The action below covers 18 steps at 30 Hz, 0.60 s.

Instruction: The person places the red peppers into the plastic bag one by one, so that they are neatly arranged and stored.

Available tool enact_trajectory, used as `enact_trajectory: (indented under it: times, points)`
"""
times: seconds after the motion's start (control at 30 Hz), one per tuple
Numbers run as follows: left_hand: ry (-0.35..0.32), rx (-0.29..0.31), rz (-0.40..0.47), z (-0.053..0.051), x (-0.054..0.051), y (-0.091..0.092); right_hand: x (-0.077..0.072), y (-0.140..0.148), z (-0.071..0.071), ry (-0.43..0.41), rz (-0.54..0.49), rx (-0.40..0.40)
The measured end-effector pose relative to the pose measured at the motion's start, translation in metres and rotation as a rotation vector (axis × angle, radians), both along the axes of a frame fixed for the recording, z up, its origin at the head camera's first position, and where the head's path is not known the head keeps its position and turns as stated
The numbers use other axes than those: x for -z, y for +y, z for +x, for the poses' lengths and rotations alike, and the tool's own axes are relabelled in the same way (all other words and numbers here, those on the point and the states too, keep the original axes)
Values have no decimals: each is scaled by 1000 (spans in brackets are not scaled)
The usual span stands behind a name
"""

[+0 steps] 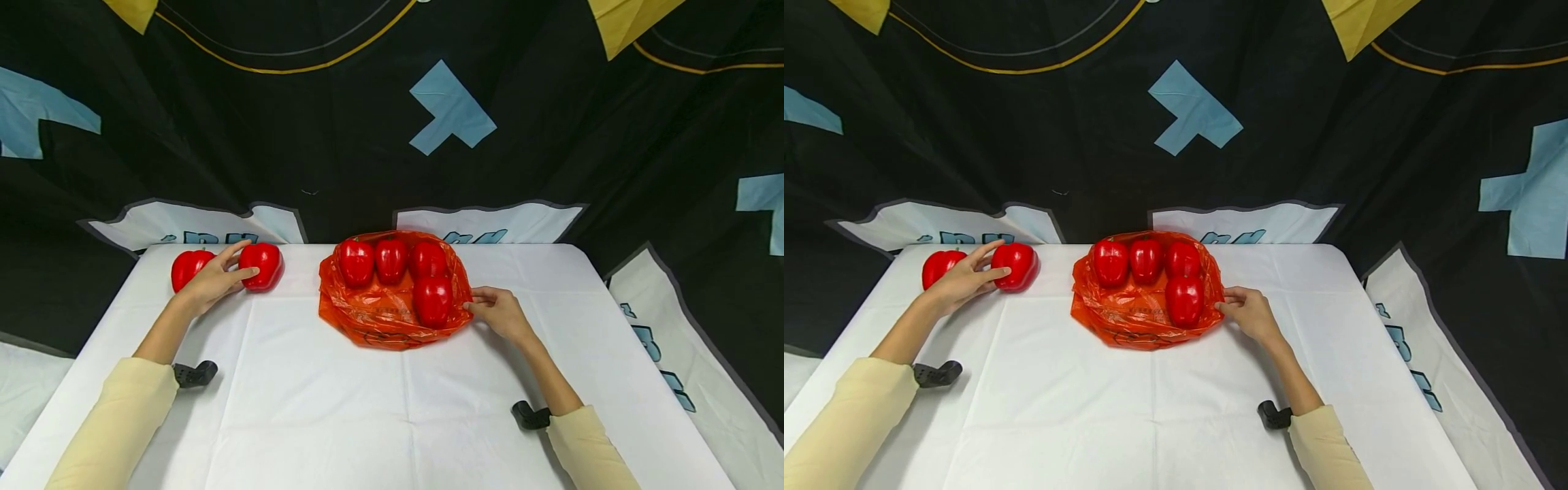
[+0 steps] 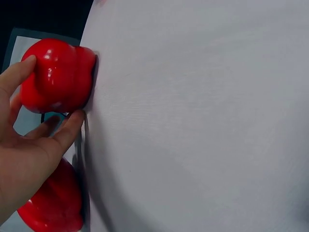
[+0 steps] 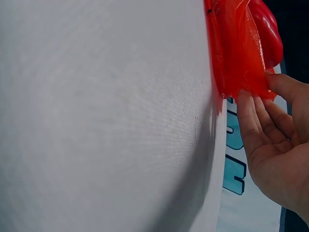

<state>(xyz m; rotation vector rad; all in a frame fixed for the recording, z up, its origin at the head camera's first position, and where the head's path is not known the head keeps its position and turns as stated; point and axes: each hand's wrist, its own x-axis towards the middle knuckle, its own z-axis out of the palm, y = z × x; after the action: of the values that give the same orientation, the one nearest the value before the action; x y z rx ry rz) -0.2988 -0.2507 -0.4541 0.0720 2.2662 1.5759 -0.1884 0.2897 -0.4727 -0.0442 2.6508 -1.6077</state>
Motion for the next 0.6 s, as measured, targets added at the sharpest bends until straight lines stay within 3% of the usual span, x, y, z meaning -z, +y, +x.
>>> enact_trajectory:
  times: [0.3, 0.6]
  points:
    - [-67, -11, 84, -3, 2, -5, 1, 0, 1, -16, 0, 11]
    - [-63, -31, 110, -1, 0, -3, 0, -1, 0, -18, 8, 12]
